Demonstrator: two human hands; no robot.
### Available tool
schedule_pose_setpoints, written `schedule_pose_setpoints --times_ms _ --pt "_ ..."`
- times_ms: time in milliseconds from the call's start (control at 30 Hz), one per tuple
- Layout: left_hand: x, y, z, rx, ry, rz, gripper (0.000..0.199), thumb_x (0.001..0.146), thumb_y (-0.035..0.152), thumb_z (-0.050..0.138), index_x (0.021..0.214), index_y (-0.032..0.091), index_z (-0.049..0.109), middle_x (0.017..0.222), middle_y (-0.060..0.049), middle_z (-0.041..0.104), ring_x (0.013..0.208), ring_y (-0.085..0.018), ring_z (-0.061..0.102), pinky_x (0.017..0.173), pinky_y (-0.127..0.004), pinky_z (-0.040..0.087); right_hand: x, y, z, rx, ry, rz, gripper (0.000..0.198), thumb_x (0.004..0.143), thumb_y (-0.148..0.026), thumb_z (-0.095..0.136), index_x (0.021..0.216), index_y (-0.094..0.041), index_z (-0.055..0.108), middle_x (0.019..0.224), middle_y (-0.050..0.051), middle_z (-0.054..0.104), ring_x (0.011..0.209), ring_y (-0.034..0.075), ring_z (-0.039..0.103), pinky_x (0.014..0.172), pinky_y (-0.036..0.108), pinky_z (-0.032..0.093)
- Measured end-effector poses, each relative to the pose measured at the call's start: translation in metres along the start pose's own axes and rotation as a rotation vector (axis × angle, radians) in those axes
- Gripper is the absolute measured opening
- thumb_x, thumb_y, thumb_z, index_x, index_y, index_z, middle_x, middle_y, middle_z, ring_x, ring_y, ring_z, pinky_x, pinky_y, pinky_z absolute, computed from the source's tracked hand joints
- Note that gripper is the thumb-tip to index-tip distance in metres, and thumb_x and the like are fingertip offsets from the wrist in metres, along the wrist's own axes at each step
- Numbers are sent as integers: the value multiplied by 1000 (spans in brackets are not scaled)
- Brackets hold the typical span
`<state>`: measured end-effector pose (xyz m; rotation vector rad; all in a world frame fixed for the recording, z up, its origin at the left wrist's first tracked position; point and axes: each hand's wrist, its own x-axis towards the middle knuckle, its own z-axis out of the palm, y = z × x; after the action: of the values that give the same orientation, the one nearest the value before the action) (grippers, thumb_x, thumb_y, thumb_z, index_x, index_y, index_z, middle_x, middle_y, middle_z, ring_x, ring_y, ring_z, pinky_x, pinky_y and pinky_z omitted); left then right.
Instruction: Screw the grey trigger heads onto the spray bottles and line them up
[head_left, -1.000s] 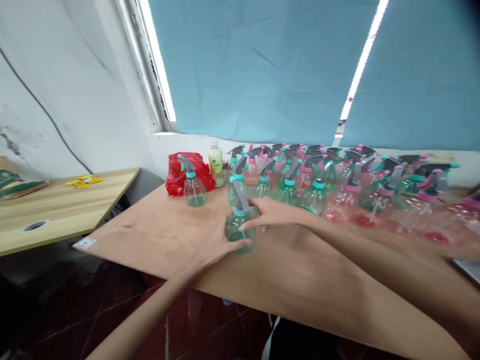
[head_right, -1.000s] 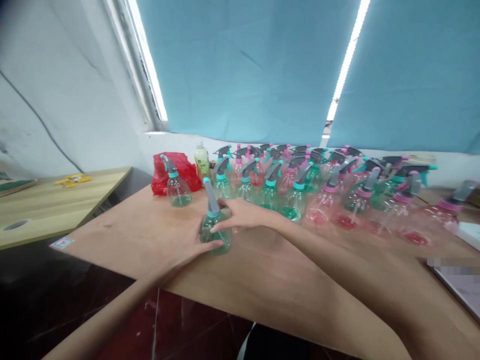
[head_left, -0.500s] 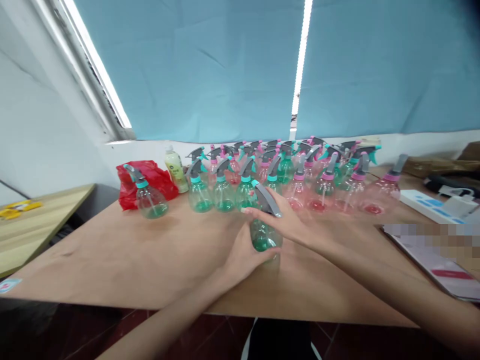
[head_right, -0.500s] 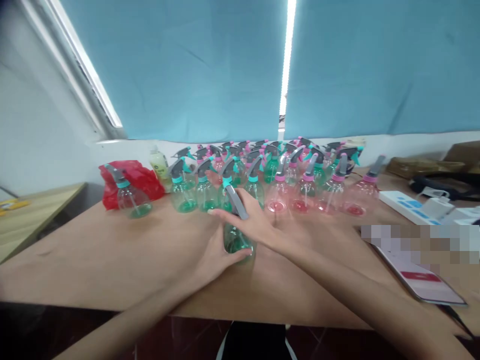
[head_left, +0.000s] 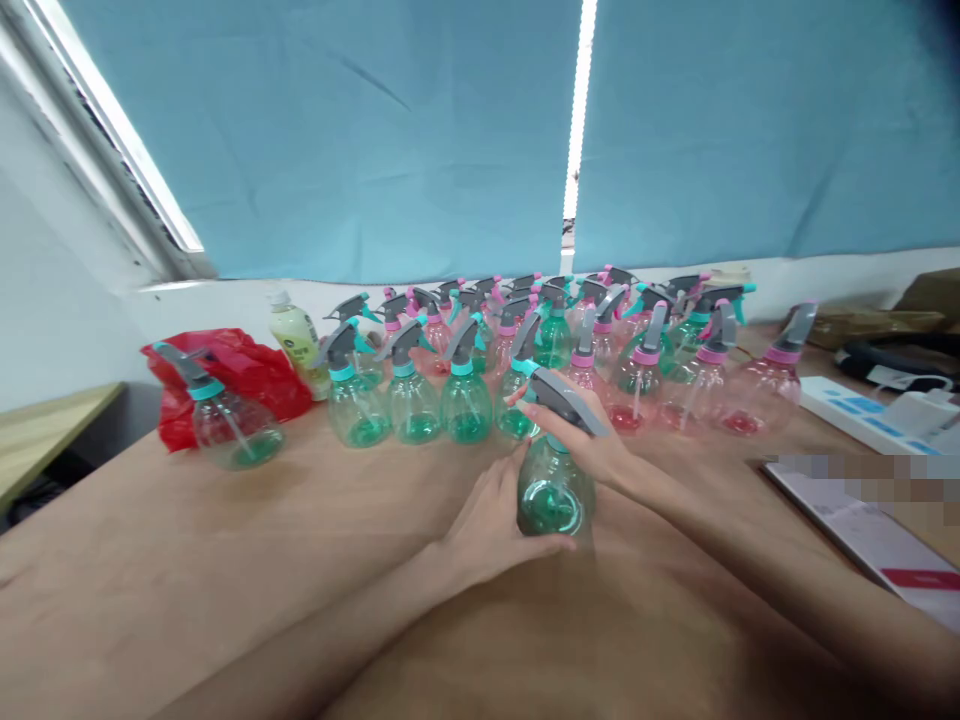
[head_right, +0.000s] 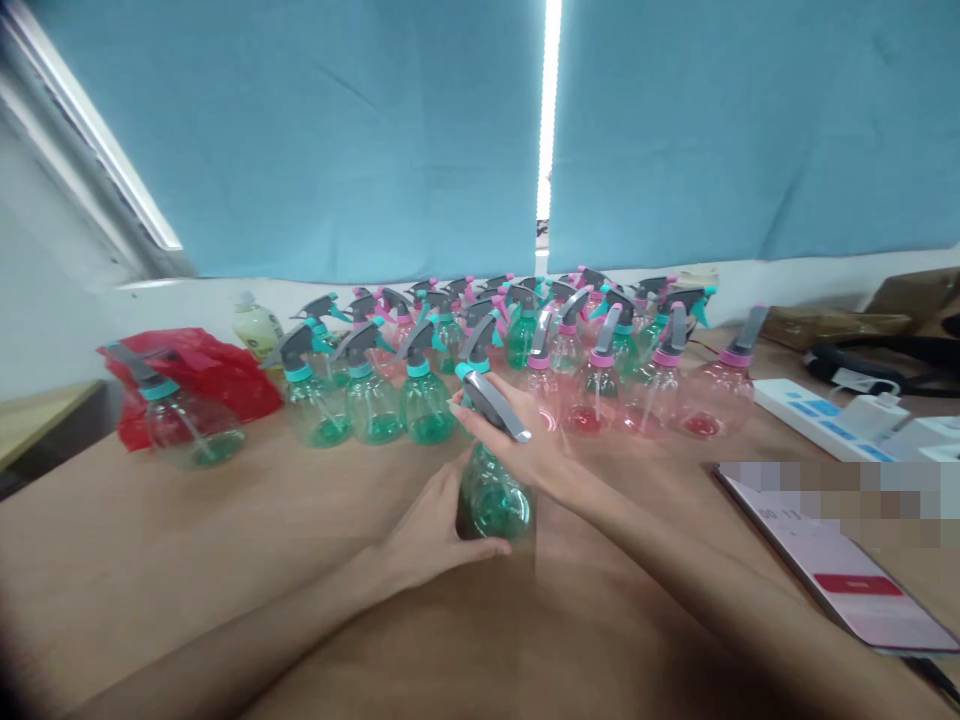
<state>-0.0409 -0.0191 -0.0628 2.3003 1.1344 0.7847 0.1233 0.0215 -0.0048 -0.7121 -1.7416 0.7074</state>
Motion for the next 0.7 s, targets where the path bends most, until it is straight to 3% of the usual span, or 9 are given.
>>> schedule_pose_setpoints --times_ms 167,367,567,700 --pt "-3 -17 -5 188 -59 19 106 68 66 72 150 25 18 148 -16 38 133 -42 36 104 -63 32 6 5 -4 7 -42 -48 16 88 -35 58 96 -23 63 82 0 63 72 14 56 65 29 43" --pt "-10 -19 -2 371 -157 -36 103 75 71 59 149 11 21 152 -24 25 140 -42 23 109 -62 25 6 6 -6 -43 -32 -37 17 89 -38 57 85 -22 61 75 -2 59 68 13 53 59 27 40" --pt "-9 -14 -3 435 -196 -67 103 77 74 54 145 1 28 152 -27 22 142 -41 17 112 -59 22 7 8 -6 -44 -53 -30 23 90 -42 55 81 -21 62 71 -2 58 62 11 52 53 26 38" --pt "-8 -14 -3 450 -205 -64 103 78 76 51 146 2 28 152 -27 22 142 -40 18 112 -58 22 7 9 -8 -34 -52 -36 28 90 -44 53 77 -22 61 66 -2 57 59 11 51 55 27 40"
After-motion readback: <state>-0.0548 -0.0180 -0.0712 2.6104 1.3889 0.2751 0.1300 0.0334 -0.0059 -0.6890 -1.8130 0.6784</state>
